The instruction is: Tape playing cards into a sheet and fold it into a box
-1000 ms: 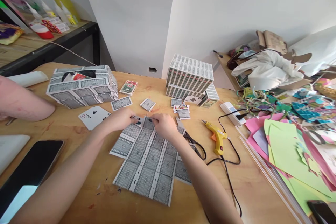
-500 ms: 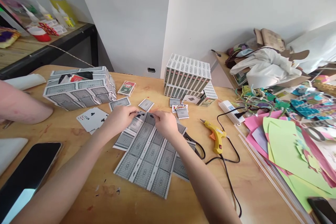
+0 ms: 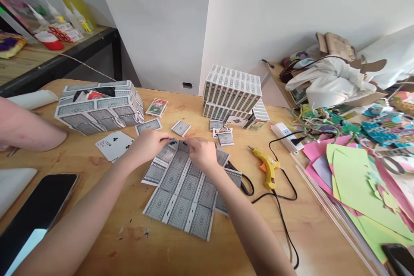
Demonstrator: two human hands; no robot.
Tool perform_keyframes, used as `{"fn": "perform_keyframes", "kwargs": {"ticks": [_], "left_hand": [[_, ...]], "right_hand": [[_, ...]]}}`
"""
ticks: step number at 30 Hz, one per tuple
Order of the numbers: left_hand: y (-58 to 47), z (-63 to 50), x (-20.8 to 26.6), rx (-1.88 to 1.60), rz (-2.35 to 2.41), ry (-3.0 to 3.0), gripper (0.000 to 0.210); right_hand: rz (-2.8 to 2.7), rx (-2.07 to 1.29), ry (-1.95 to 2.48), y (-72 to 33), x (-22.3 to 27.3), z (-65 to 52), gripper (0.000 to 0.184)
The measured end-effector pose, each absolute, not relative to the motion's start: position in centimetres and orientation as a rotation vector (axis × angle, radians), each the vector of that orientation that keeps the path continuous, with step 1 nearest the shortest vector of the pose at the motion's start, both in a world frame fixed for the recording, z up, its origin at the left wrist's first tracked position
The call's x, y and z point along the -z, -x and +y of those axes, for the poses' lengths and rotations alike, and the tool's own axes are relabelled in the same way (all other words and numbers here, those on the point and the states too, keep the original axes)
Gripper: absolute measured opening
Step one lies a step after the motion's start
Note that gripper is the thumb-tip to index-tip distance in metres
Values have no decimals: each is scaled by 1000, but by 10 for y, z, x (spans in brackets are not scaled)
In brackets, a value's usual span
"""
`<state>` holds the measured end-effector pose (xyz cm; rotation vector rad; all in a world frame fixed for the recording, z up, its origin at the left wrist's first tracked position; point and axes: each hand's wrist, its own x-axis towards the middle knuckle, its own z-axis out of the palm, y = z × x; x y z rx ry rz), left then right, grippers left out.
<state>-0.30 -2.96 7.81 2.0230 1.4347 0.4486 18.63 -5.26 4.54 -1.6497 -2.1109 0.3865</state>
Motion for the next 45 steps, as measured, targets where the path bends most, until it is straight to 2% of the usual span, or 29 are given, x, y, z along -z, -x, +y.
{"fn": "perform_keyframes", "kwargs": {"ticks": [5,28,31,34,37,39,45], "left_hand": [[5,-25,-75,-724,1383,-1916,27],[-1,-36,-86,-574,1556,-2036,28],[2,-33,-83,-662,1457,-1978,26],[1,-31,-79,-892,1359,-1877,26],[-3,-30,-75,-1066,1358,-1844,18],[-4,-31,-72,-1090,1416,-1885,14],[-4,-31,-69,-986,1511,-2027,21]], "right_hand": [[-2003,-396,1603,-189,-58,-43,28],[-1906,-511,1499,-201,-58,-49,24],[-1857,-515,1509,-204,-61,-45,24],[-1787,-534,1485,-207,-63,-40,22],[-1765,-555,1451,-208,-62,-37,22],[-1774,-584,1437,-206,-61,-36,21],[-1837,-612,1428,-199,-54,-34,23]]}}
